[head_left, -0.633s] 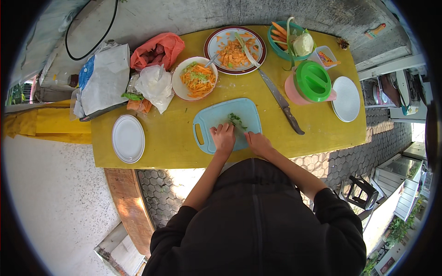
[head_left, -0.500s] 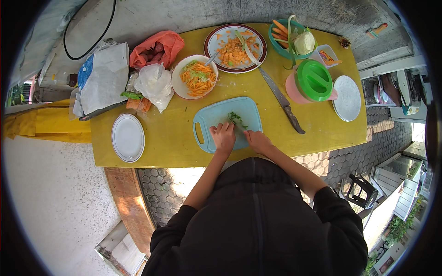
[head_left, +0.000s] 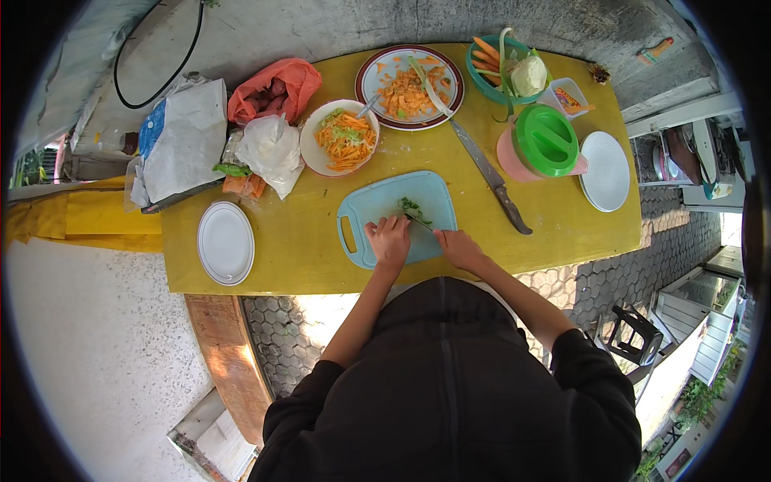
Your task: The recorder prepares various vegetables including chopping greens and slicing cabbage at an outdoor table.
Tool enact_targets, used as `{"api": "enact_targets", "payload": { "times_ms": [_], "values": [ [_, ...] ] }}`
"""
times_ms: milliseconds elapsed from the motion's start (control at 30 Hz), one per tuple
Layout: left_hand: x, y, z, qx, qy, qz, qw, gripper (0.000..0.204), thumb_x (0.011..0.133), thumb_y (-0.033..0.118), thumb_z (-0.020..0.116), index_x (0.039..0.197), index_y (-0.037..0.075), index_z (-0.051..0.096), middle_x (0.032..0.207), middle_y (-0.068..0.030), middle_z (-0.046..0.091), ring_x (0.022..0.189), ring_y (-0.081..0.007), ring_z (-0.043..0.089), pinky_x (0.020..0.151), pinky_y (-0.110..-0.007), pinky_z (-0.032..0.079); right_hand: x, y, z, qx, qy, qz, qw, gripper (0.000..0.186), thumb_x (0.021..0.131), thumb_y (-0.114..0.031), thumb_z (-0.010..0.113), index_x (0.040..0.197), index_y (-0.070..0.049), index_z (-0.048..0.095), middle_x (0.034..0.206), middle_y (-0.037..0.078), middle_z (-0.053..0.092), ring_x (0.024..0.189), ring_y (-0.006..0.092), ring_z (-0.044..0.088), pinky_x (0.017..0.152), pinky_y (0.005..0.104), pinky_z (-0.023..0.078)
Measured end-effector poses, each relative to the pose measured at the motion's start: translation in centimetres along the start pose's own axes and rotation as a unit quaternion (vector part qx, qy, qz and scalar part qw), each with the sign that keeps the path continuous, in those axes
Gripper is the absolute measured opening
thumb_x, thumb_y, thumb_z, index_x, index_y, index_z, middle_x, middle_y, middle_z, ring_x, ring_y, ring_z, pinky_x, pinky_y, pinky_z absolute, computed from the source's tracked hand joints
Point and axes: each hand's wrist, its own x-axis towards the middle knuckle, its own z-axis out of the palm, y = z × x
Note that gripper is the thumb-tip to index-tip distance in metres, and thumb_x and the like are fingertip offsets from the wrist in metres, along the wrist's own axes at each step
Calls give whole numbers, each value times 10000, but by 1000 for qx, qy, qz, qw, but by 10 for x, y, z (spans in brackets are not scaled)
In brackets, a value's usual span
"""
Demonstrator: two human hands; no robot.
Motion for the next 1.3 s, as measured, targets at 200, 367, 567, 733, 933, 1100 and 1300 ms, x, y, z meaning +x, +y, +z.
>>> {"api": "enact_targets", "payload": {
  "times_ms": [200, 367, 567, 733, 933, 1100, 1300],
  "values": [
    [-1, 1, 0, -5, 9, -9, 1000, 31, 738, 159, 613, 726, 134, 597, 654, 12, 488, 674, -162, 499, 700, -382, 312, -3, -1, 7, 45, 29, -8, 999, 500, 925, -390, 283, 805, 11, 557, 733, 284, 556, 753, 453, 544, 683, 512, 431],
    [0, 1, 1, -3, 11, -5, 1000, 32, 726, 146, 613, 708, 136, 588, 656, 13, 486, 679, -163, 498, 702, -381, 310, -1, -1, 9, 38, 13, -23, 999, 509, 925, -400, 268, 821, 11, 549, 759, 280, 562, 757, 453, 547, 691, 513, 436],
    [-1, 0, 2, 8, -3, -6, 1000, 44, 704, 135, 634, 689, 135, 593, 655, 18, 492, 675, -163, 507, 712, -374, 307, -5, -22, 1, -2, 6, 26, 1000, 456, 930, -371, 284, 818, -7, 535, 735, 274, 559, 727, 453, 543, 660, 499, 443],
    [0, 1, 0, -6, 2, -9, 1000, 41, 713, 134, 629, 693, 136, 594, 661, 15, 491, 672, -165, 501, 713, -375, 306, 3, -23, 2, -50, 1, 19, 999, 475, 923, -407, 282, 833, -23, 546, 732, 248, 579, 712, 435, 568, 641, 502, 463],
    [-2, -2, 3, -5, 5, 0, 1000, 27, 713, 133, 617, 713, 145, 593, 659, 14, 472, 680, -166, 489, 716, -388, 309, -8, -11, 3, -75, 16, 20, 997, 491, 921, -418, 283, 823, -21, 555, 740, 246, 584, 704, 441, 566, 625, 511, 461],
    [0, 0, 1, 6, 4, 3, 1000, 22, 725, 148, 618, 739, 135, 608, 666, 13, 479, 687, -163, 488, 719, -387, 309, 1, -13, 6, -15, 35, 23, 999, 510, 921, -412, 286, 781, -4, 557, 741, 267, 573, 721, 458, 549, 651, 520, 443],
    [-3, 0, 1, 0, 7, 2, 1000, 38, 742, 165, 617, 760, 131, 620, 676, 8, 492, 694, -167, 494, 722, -387, 311, 0, -9, 1, 29, 33, 16, 999, 510, 925, -396, 274, 801, 6, 562, 751, 272, 566, 738, 451, 547, 684, 508, 436]
  ]
}}
